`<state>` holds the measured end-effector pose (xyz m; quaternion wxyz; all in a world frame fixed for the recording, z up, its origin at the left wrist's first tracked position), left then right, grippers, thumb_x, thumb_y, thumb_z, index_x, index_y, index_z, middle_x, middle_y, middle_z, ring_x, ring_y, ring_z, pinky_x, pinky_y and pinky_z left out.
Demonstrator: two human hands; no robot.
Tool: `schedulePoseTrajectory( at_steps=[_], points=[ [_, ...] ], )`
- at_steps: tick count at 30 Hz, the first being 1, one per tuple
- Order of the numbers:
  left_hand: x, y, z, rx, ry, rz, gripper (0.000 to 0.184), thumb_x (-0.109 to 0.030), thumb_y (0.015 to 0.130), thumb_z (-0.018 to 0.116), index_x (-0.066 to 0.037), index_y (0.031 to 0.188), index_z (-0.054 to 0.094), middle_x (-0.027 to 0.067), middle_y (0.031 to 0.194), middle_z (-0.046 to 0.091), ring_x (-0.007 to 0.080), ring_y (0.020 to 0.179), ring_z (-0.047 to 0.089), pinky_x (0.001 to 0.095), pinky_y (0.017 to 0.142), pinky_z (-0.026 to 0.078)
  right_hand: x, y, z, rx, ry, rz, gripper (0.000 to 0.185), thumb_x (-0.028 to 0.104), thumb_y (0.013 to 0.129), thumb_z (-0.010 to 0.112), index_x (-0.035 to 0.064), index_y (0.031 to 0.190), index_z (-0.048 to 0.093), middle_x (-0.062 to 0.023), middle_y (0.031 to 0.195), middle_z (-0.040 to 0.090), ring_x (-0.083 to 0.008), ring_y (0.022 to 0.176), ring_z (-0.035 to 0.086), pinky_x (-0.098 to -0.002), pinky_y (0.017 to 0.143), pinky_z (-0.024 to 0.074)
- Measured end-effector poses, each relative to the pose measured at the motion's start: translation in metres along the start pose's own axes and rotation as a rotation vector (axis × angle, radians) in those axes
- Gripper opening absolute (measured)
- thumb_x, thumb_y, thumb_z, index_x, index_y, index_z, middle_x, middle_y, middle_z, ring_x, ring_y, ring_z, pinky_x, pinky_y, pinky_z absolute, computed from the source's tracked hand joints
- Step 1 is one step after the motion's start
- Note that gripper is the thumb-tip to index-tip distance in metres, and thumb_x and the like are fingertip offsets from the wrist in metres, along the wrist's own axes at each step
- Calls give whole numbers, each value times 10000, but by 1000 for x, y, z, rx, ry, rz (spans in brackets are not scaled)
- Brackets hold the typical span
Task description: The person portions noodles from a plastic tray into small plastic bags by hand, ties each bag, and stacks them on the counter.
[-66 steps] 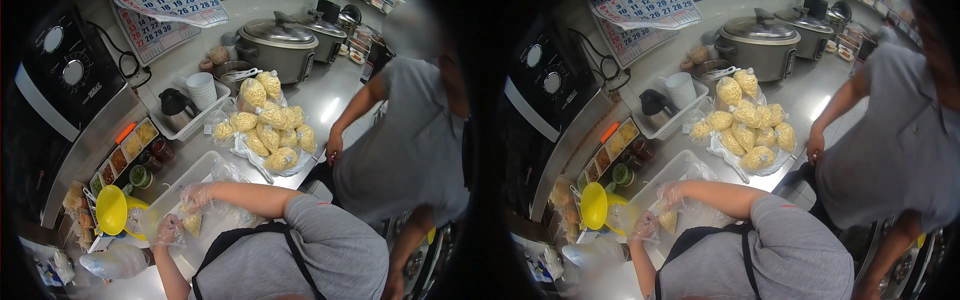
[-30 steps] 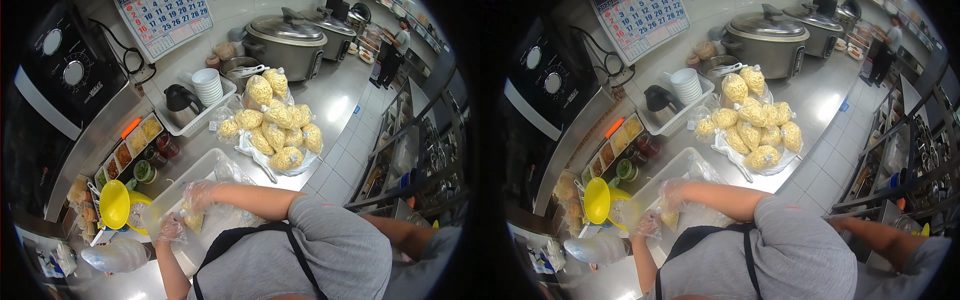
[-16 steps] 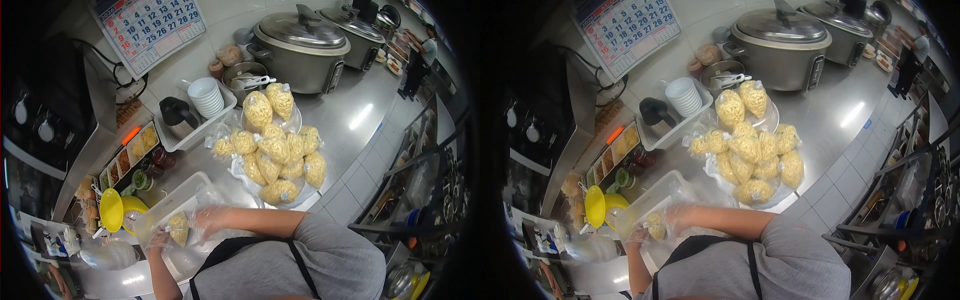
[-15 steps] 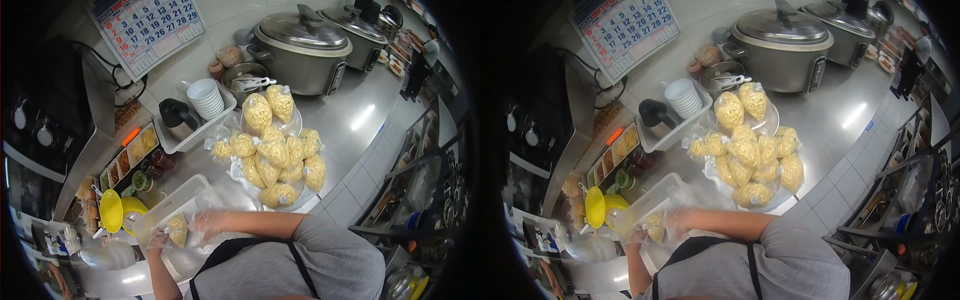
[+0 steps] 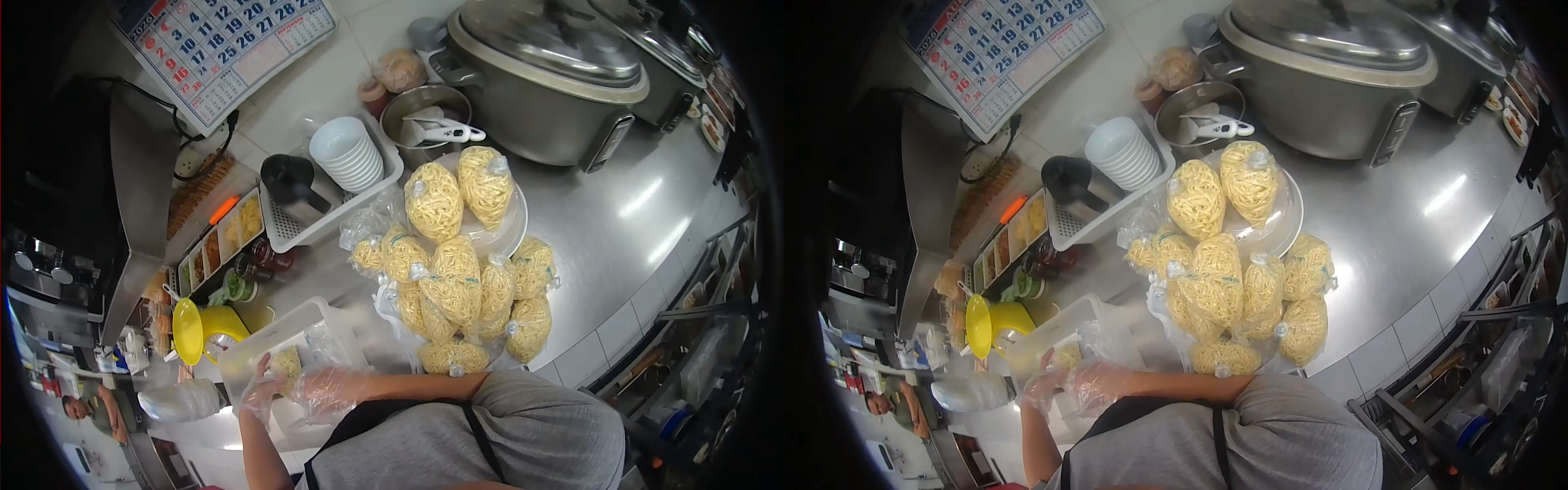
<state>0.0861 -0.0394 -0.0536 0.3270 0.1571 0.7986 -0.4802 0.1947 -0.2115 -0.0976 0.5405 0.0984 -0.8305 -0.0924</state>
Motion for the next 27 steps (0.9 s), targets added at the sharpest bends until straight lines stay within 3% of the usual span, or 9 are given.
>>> schedulePoseTrajectory(
  at_steps=[4,5,8,11,13,15,19,24,27],
  points=[
    [31,45,-18,80,654,541,729,-148,658,700,-116,1296,349,89,1110,534,222,992,523,327,861,412,-9,0,9,-236,11,-253,434,309,710,648,66,1032,491,-129,974,537,-317,934,527,-417,791,427],
    [29,48,-10,15,421,275,769,-151,614,733,-119,1287,363,76,1087,547,203,973,532,307,856,415,-11,1,8,-204,-89,-247,418,289,711,650,62,1024,491,-129,977,538,-315,938,526,-418,792,428],
    [57,62,-21,-69,399,232,797,-147,568,769,-76,1262,383,63,1102,536,197,997,517,289,863,412,14,-4,-19,-16,-96,30,415,303,713,642,59,1015,498,-122,995,536,-317,946,525,-415,805,425],
    [-17,6,-8,-243,587,211,737,25,636,692,-102,1274,347,67,1114,505,172,1042,487,266,914,381,8,-2,-13,-5,-136,3,415,323,720,631,53,1007,500,-127,1015,532,-318,964,521,-407,814,424],
    [-57,-16,-8,-70,27,276,740,-8,604,724,-91,1256,383,58,1126,503,178,1065,476,282,921,376,-9,-1,0,-127,-126,-165,427,330,720,626,50,1017,499,-133,1003,532,-319,963,520,-406,817,423],
    [-96,-26,-3,-102,-14,445,717,-70,597,728,-79,1240,408,54,1125,505,175,1076,469,305,922,376,-9,-1,3,-250,-106,-327,439,336,721,622,47,1026,499,-140,990,531,-321,963,519,-405,820,422],
    [-194,-36,68,76,67,609,723,-215,610,742,-73,1232,400,61,1138,497,172,1029,483,308,900,392,3,3,-11,-16,-223,-102,463,360,744,600,48,1071,500,-145,1039,529,-312,990,513,-404,837,416],
    [-223,43,161,-168,704,1133,757,-297,641,732,-66,1267,374,164,1281,386,308,1177,383,371,994,309,23,4,-21,120,-346,79,475,383,770,570,53,1105,502,-159,1113,525,-311,1036,499,-398,848,414],
    [-206,55,175,-84,796,1098,737,-287,649,724,-73,1264,378,193,1268,389,333,1168,382,371,995,306,21,4,-21,117,-240,176,488,401,779,549,67,1131,498,-168,1136,521,-314,1056,489,-394,856,413]
  ],
)
Point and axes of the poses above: each hand's wrist, its own y-axis towards the middle knuckle, its own z-axis out of the palm, x = y × z, the point moved 2 cm from there along y, towards the middle knuckle
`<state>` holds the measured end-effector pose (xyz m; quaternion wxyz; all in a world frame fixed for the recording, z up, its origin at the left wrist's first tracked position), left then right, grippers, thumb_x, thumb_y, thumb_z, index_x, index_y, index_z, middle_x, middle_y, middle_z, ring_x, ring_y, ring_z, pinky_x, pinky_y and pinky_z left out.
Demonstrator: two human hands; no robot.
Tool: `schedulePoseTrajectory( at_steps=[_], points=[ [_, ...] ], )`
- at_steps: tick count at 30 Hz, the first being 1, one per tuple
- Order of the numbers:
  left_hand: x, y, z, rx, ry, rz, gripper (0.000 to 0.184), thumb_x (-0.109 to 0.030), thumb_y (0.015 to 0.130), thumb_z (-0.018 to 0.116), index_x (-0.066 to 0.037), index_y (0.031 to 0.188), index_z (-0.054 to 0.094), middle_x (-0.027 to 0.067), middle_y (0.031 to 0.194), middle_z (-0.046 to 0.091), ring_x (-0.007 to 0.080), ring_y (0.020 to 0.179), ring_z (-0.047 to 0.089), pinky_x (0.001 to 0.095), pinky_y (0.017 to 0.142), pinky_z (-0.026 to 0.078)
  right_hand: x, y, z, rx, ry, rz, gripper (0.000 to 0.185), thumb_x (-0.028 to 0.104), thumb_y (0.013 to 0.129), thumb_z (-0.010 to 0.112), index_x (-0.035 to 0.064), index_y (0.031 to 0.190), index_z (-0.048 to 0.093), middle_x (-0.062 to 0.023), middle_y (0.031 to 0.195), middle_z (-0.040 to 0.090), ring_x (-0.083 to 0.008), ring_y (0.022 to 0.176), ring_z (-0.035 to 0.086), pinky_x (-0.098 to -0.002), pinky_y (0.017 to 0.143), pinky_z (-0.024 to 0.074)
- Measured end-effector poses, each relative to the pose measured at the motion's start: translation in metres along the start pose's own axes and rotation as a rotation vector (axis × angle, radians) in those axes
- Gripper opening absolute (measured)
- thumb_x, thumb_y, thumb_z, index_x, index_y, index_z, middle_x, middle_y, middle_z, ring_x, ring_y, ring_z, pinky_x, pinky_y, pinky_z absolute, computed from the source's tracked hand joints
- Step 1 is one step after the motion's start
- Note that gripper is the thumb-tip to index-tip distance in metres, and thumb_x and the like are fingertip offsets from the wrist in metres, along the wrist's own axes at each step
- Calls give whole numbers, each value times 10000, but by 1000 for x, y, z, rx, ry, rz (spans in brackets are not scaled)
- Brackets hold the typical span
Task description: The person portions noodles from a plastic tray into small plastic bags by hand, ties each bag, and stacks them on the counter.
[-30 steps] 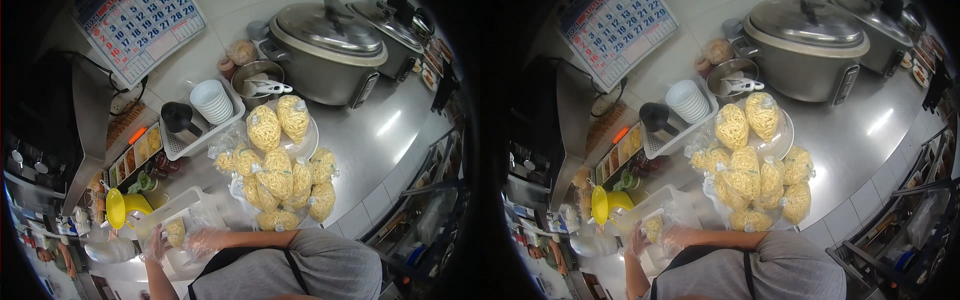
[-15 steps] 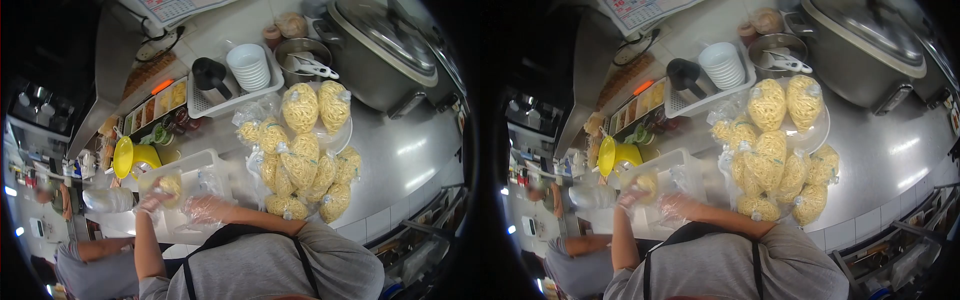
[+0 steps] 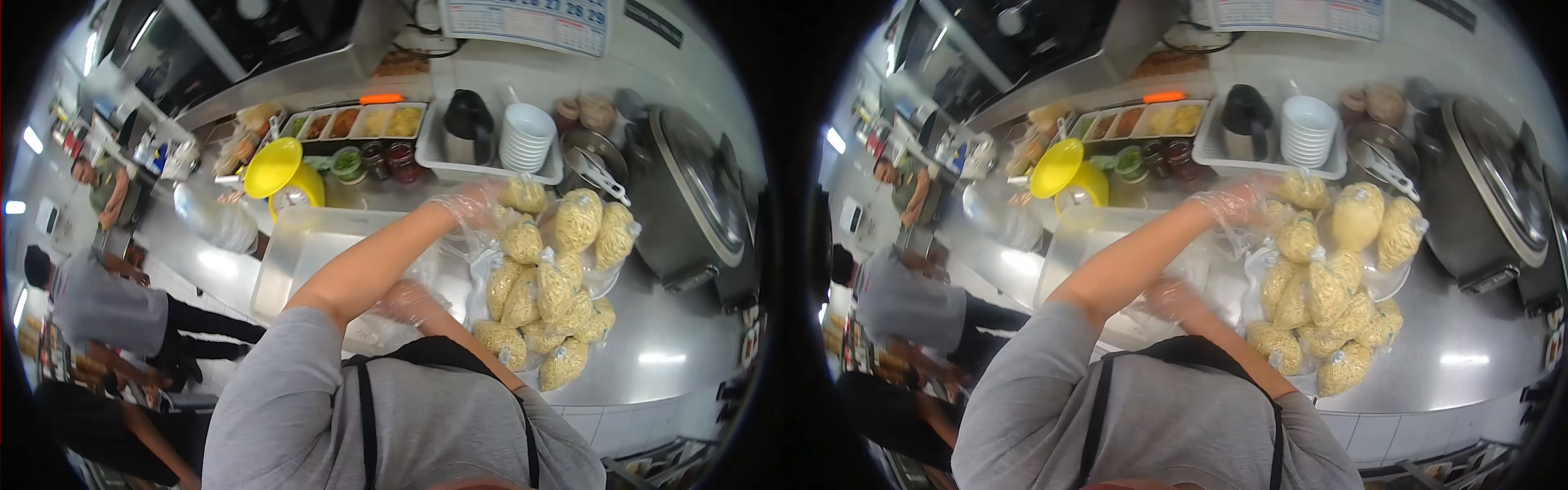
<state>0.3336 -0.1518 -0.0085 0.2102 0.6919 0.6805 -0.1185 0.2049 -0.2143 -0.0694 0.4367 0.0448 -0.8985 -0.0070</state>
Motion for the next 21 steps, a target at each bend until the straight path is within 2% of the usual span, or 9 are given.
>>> schedulePoseTrajectory(
  at_steps=[2,5,8,10,13,15,16,18,21],
  points=[
    [3,-19,-1,147,-20,5,708,-264,655,714,-89,1258,387,211,1254,397,333,1167,380,369,993,308,9,0,-7,-33,-181,82,502,432,783,530,80,1139,500,-166,1136,525,-323,1042,498,-390,850,418],
    [-11,-81,-63,26,-57,25,635,-255,696,677,-105,1251,406,167,1255,417,310,1198,362,373,1002,299,-3,1,6,65,-265,117,520,458,780,526,69,1125,508,-165,1127,528,-322,1017,509,-387,850,415],
    [-8,-161,-125,-228,93,-3,539,-211,734,648,-120,1225,445,113,1240,448,277,1179,392,380,983,324,15,11,-4,252,-343,316,435,359,745,603,60,1050,524,-135,1071,540,-295,1006,509,-369,850,406],
    [-9,-212,-163,-386,127,-140,507,-166,741,647,-121,1211,463,87,1230,460,237,1156,419,367,946,365,0,10,4,-26,-222,8,356,281,718,638,57,972,528,-123,998,543,-288,975,517,-360,829,412],
    [18,-286,-199,-638,179,-398,496,-91,748,640,-111,1211,464,70,1238,453,195,1123,439,341,891,409,1,10,3,-83,-197,-21,312,251,721,636,56,938,525,-123,965,540,-293,948,518,-363,817,413],
    [42,-328,-212,-922,13,-429,518,-58,749,633,-103,1228,441,82,1251,437,209,1107,442,339,891,404,12,9,-3,-82,-183,3,308,240,716,641,55,934,525,-122,954,543,-290,933,524,-361,807,416],
    [54,-343,-217,-924,7,-439,518,-58,749,633,-103,1228,441,82,1251,437,209,1107,442,339,891,404,15,9,-5,-91,-171,25,305,228,711,646,53,930,526,-121,943,545,-288,918,529,-359,798,418],
    [72,-375,-228,-1259,83,-399,524,-69,749,647,-85,1218,416,79,1219,458,209,1050,476,340,844,421,9,10,0,-112,-158,29,296,210,706,654,53,923,528,-119,923,549,-287,892,538,-358,782,424],
    [93,-406,-241,-1347,136,-422,560,-60,754,641,-92,1250,383,87,1247,424,223,1064,463,340,849,417,16,14,-1,-214,-145,18,277,173,698,665,49,911,537,-113,883,556,-277,834,553,-352,749,436]
  ],
)
Point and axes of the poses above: each hand's wrist, its own y-axis towards the middle knuckle, its own z-axis out of the palm, x = y × z, the point moved 2 cm from there along y, towards the middle knuckle
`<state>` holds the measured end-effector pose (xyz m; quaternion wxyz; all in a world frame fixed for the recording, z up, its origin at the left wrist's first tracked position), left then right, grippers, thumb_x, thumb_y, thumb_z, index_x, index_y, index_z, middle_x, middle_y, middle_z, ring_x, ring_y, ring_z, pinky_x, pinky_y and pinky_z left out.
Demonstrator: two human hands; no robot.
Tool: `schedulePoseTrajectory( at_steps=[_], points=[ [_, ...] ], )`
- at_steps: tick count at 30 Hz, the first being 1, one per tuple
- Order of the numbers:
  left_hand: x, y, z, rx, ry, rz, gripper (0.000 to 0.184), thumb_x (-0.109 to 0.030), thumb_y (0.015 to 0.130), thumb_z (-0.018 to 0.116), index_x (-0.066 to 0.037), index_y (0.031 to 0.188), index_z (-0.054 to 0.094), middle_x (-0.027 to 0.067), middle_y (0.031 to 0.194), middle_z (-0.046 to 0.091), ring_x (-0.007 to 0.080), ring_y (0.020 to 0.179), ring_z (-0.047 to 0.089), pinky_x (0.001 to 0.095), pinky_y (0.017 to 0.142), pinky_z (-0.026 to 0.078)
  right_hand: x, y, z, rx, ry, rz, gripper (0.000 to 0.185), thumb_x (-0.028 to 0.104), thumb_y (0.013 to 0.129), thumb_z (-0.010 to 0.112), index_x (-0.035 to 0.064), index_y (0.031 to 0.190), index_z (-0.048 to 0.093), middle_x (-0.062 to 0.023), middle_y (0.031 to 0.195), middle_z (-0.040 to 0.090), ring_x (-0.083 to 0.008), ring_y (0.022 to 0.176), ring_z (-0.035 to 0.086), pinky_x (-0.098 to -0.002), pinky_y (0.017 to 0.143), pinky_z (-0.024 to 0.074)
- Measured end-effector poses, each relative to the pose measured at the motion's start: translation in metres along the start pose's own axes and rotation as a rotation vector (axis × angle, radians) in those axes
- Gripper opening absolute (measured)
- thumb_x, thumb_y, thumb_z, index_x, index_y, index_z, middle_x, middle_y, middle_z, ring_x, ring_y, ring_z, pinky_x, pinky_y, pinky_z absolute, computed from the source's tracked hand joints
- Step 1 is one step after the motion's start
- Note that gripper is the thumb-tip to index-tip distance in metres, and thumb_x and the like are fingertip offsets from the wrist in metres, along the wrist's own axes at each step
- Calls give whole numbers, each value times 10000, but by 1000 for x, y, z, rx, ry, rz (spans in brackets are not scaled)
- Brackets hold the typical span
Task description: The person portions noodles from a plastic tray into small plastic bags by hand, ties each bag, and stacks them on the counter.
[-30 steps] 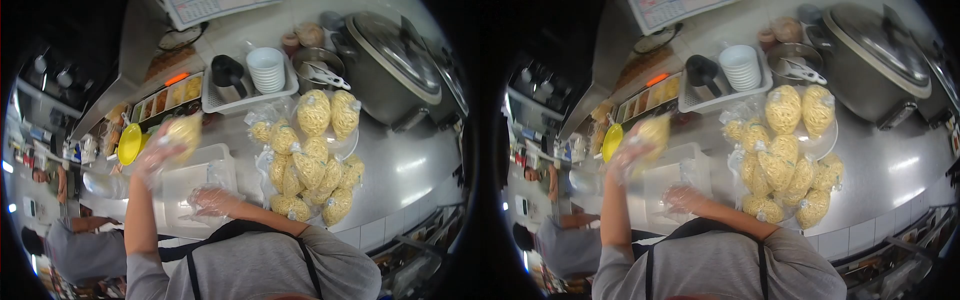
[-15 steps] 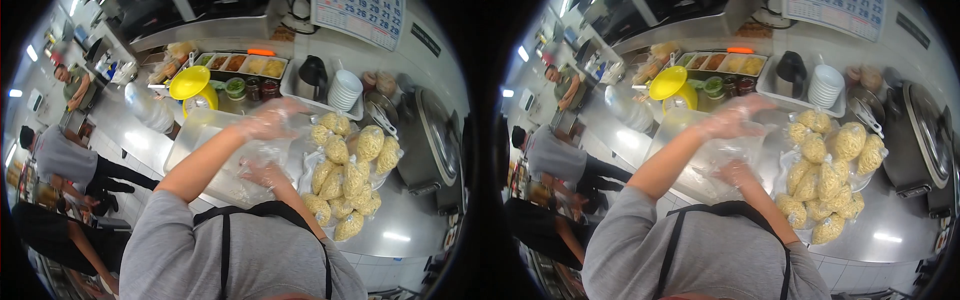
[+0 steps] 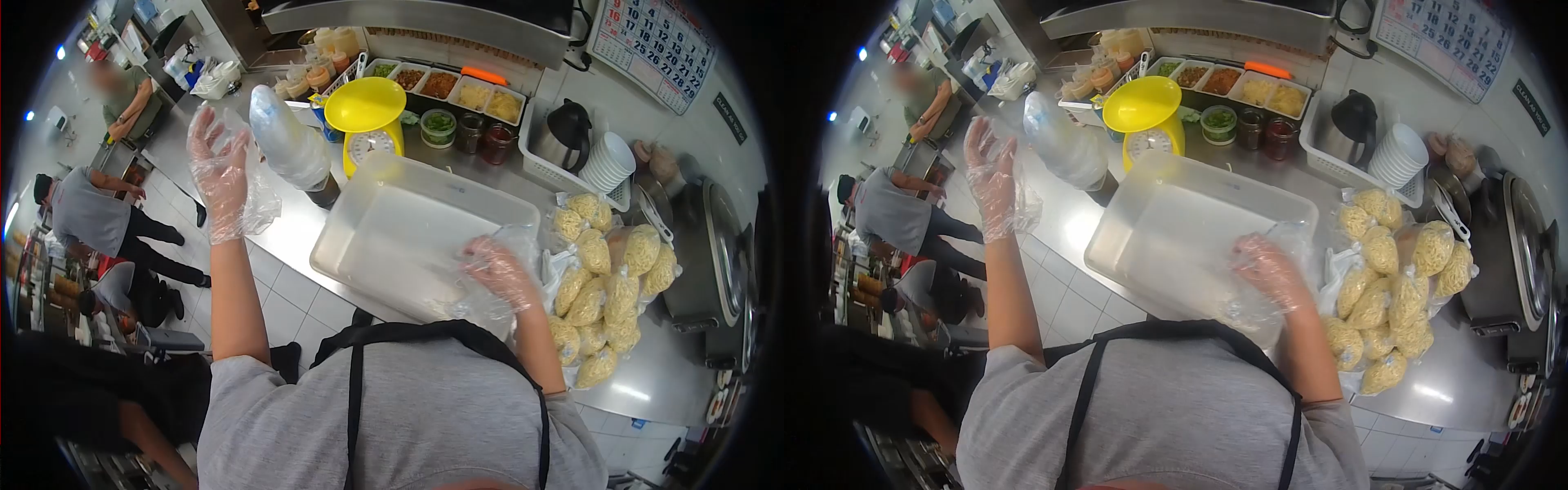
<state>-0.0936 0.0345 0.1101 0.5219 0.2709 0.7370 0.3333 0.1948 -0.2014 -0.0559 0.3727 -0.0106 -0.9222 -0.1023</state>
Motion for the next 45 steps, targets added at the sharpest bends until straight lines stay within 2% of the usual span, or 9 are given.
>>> schedulePoseTrajectory(
  at_steps=[9,17,22,25,28,31,37,40,45],
  points=[
    [83,27,-28,-18,-157,-48,565,-74,754,644,-70,1250,375,107,1245,410,229,1086,433,355,870,395,32,18,0,-188,35,181,236,154,716,655,42,900,560,-93,857,567,-228,777,551,-331,729,436],
    [107,-9,-54,-60,-317,-167,502,-43,771,608,-36,1220,383,103,1190,443,204,1043,454,328,865,406,94,62,42,-33,33,178,237,193,730,659,51,890,556,-76,854,558,-197,765,555,-321,730,435],
    [62,-42,-21,395,-786,-477,302,-90,765,618,-14,1036,509,70,953,548,140,896,521,278,803,433,116,86,72,24,-35,57,237,201,743,657,59,901,552,-64,858,542,-183,788,553,-324,732,436],
    [67,-67,14,860,-635,-179,291,-89,739,651,-53,1005,537,49,921,576,148,792,553,290,732,449,122,83,78,60,-22,40,241,220,751,650,66,908,552,-67,882,537,-193,827,541,-330,747,433],
    [50,-72,29,1034,-528,-18,289,-55,732,644,-40,1004,546,57,905,576,154,821,559,280,738,453,114,75,70,91,54,49,255,207,738,664,69,922,553,-70,900,534,-209,868,528,-336,769,430],
    [60,-98,54,1154,-482,76,255,-69,713,653,-57,953,568,70,870,578,199,777,568,304,682,446,87,50,30,-219,-123,45,257,179,713,671,60,908,552,-84,906,532,-249,893,523,-345,804,424],
    [62,-119,65,1121,-240,333,205,-108,719,618,-80,916,569,101,863,569,296,809,550,366,686,453,47,-13,-60,-625,-464,506,338,168,668,701,58,955,560,-101,1000,550,-271,973,516,-343,865,398],
    [64,-123,67,1139,-251,281,203,-105,718,617,-82,914,571,103,864,571,296,815,549,365,687,452,10,-32,-52,-389,-377,513,347,168,682,679,63,987,553,-121,1025,553,-296,998,506,-356,879,389],
    [62,-123,67,1136,-230,316,203,-94,715,620,-77,911,570,105,858,573,295,807,553,361,682,453,20,-33,-43,-494,-562,567,314,55,689,603,79,997,550,-139,1023,553,-318,991,508,-366,857,405]
  ],
)
Point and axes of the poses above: each hand's wrist, its own y-axis towards the middle knuckle, its own z-axis out of the palm, x = y × z, the point moved 2 cm from there along y, towards the middle knuckle
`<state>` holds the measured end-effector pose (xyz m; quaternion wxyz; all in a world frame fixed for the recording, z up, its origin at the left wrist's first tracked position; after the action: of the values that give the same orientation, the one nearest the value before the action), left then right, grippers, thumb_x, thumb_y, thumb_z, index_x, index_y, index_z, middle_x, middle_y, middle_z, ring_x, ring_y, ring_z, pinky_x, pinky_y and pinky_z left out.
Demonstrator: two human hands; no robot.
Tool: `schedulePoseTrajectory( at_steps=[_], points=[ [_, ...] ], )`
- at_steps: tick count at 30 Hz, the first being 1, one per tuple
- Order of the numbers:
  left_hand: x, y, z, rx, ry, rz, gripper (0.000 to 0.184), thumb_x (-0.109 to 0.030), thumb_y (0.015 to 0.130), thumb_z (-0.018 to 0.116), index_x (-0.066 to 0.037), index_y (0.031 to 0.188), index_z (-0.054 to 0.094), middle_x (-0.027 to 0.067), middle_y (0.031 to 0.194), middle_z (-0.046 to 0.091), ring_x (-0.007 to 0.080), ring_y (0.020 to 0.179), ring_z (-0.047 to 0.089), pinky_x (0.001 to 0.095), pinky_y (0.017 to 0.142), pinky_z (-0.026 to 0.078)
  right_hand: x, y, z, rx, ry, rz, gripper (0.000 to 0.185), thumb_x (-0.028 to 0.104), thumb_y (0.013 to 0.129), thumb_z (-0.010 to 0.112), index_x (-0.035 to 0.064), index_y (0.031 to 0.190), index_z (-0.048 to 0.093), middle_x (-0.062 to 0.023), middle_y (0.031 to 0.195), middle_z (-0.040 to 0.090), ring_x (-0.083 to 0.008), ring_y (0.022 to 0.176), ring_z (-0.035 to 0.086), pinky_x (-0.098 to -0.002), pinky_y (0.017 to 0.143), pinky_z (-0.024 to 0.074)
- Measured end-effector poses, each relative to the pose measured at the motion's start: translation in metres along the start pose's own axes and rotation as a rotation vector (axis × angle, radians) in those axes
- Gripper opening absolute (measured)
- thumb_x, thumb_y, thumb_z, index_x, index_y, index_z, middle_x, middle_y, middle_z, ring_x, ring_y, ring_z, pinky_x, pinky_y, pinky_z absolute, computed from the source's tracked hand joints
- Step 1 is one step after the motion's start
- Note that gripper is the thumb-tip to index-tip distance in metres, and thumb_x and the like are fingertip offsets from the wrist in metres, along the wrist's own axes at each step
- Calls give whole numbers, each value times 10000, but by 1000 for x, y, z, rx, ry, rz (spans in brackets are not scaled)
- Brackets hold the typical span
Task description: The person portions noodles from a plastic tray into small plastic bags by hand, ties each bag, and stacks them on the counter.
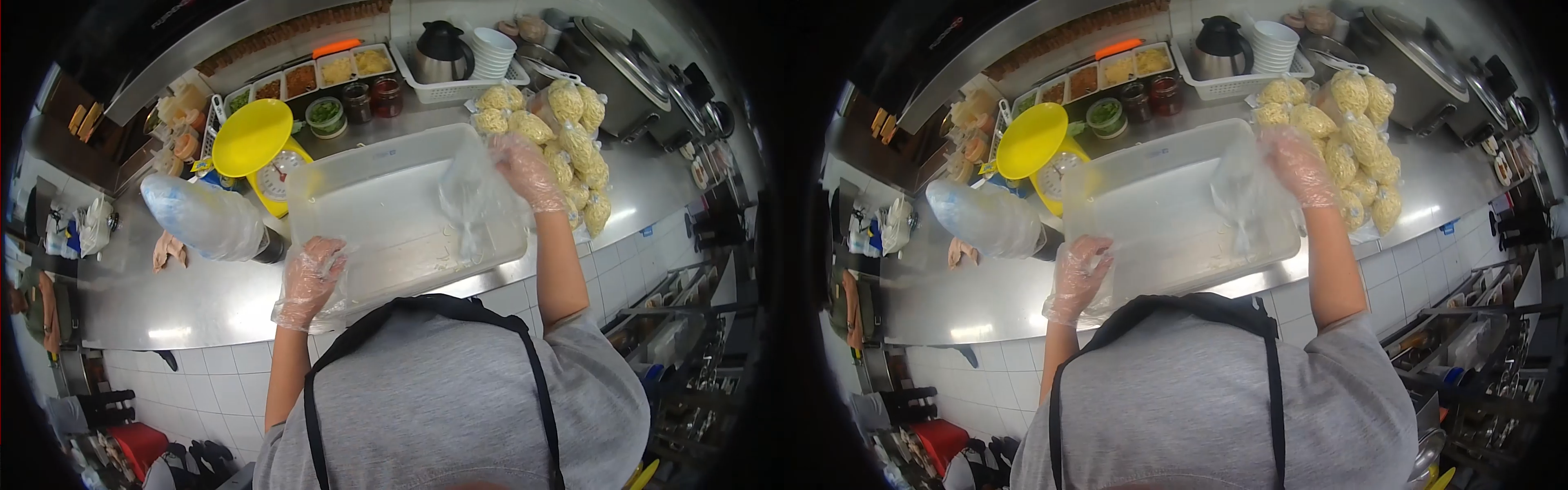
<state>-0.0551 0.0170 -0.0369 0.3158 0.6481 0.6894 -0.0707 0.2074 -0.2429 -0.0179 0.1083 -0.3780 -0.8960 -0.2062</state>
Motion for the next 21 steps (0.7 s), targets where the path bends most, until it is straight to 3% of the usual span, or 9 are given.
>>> schedulePoseTrajectory(
  at_steps=[3,5,7,8,10,11,13,16,21],
  points=[
    [0,1,3,-9,-5,-12,209,-81,708,626,-75,909,569,104,852,573,293,792,557,354,680,453,32,16,-12,-380,2,-80,306,-45,660,552,68,944,549,-149,981,554,-326,955,525,-375,788,437],
    [3,1,6,-31,-44,-25,214,-55,701,628,-71,906,570,99,839,572,276,772,564,340,672,452,56,30,2,-279,-85,-155,243,-26,679,544,61,906,547,-142,960,554,-305,931,541,-373,745,449],
    [0,2,5,-24,-52,-14,211,-48,702,624,-69,904,571,99,829,570,269,769,565,337,668,451,39,33,76,266,-314,-9,245,72,718,583,81,962,565,-125,988,558,-279,953,538,-359,790,441],
    [-1,2,4,-22,-57,-13,208,-40,703,620,-68,903,572,98,819,567,262,765,566,334,664,450,41,21,70,264,-309,-2,245,72,718,583,81,962,565,-125,988,558,-279,953,538,-359,790,441],
    [0,3,2,-43,-70,2,205,-33,703,617,-64,900,571,98,812,564,254,756,565,332,660,448,50,-8,50,873,-283,-211,307,218,748,616,99,1026,568,-104,1035,560,-252,1000,523,-353,854,417],
    [0,1,4,-56,-93,-5,202,-27,703,614,-60,897,570,98,805,560,246,747,564,329,656,446,49,-10,36,875,-293,-221,307,218,748,616,99,1026,568,-104,1035,560,-252,1000,523,-353,854,417],
    [3,-1,6,-86,-94,-9,198,-26,705,613,-57,895,569,98,800,558,243,735,561,326,652,444,53,-11,5,419,255,-286,410,296,729,651,116,1085,558,-93,1099,547,-248,1063,491,-345,928,370],
    [5,-2,5,-121,-32,-3,176,-23,712,609,-46,883,569,97,785,553,236,706,556,321,638,439,42,-11,-20,225,117,-188,396,284,728,656,111,1072,566,-85,1119,542,-245,1080,481,-347,944,359],
    [-1,-2,5,-220,4,-32,174,-2,703,595,-45,870,572,98,770,552,237,696,552,314,627,433,28,-18,74,529,224,-144,670,190,670,690,183,1270,392,-151,1352,280,-308,1181,378,-372,994,324]
  ],
)
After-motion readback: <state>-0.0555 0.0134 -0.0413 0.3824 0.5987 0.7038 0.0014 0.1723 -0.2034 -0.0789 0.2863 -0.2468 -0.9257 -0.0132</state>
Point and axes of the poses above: each hand's wrist, its own y-axis towards the middle knuckle, its own z-axis out of the palm, x = y × z, the point moved 2 cm from there along y, towards the middle knuckle
